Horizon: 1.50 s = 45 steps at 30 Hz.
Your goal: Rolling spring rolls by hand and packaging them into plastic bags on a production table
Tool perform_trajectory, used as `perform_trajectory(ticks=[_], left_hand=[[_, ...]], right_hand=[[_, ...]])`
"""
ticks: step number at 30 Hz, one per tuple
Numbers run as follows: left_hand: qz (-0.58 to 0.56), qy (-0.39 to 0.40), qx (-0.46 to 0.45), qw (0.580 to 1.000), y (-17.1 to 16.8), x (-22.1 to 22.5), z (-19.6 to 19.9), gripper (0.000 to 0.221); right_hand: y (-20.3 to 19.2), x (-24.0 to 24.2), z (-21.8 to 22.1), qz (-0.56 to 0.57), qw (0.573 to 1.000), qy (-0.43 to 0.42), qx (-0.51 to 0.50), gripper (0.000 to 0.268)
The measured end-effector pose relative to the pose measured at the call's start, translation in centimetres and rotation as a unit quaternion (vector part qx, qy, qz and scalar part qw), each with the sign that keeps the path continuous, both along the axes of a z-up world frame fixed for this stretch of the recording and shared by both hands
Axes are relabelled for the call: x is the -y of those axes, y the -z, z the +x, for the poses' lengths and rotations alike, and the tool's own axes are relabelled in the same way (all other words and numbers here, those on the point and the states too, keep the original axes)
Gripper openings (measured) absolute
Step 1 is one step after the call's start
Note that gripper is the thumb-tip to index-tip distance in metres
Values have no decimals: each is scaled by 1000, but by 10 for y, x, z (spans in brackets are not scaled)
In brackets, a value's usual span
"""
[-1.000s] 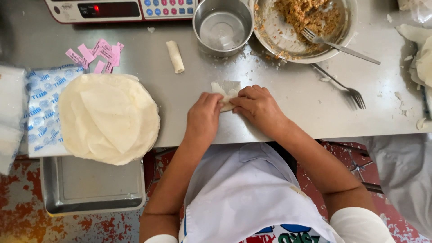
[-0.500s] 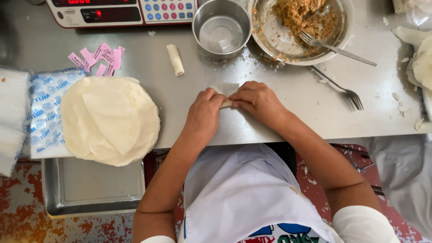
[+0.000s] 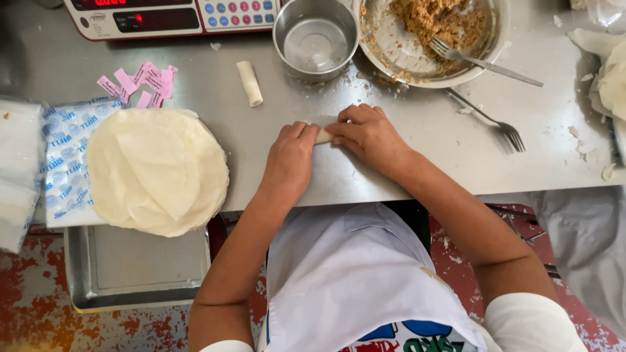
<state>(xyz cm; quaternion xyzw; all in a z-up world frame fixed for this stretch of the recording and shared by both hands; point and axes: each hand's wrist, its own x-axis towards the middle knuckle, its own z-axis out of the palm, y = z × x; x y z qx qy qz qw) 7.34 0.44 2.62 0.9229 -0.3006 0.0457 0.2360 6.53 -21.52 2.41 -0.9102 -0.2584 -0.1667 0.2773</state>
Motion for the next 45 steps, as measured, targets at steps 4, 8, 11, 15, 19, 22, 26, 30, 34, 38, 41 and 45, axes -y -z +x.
perform_trajectory(ticks=[4,8,11,15,19,22,26,30,34,38,41,45], left_hand=[[21,-5,25,999,-10,0,3,21],[5,9,1,1000,-14,-1,12,17],[-7,13,16,1000,-19,0,23,18],[-24,1,24,999,-12,4,39,17],[-26,-3,58,998,-2,8,44,11],[2,12,80,997,8,14,47,11],[-2,-3,124,992,35,17,62,10],[-8,-3,198,980,25,37,58,34],[28,-17,153,988,14,34,24,54],[-187,14,-236,953,14,12,7,66],[-469,-17,-373,800,22,2,9,55],[-654,-17,-428,623,12,0,5,37]], right_hand=[[3,3,10,-48,999,4,23,23],[4,7,17,-66,997,31,30,19],[7,8,27,-72,996,41,40,15],[18,10,40,-63,994,61,63,16],[18,8,36,-58,991,70,103,11],[12,4,30,-60,991,60,107,12],[18,2,34,-104,985,55,126,20],[43,4,45,-161,971,78,158,15],[18,13,36,-190,972,28,138,11],[-46,8,6,34,993,-83,-75,11],[-41,-12,0,63,997,-46,-29,49],[-25,-63,-28,-25,1000,-16,8,81]])
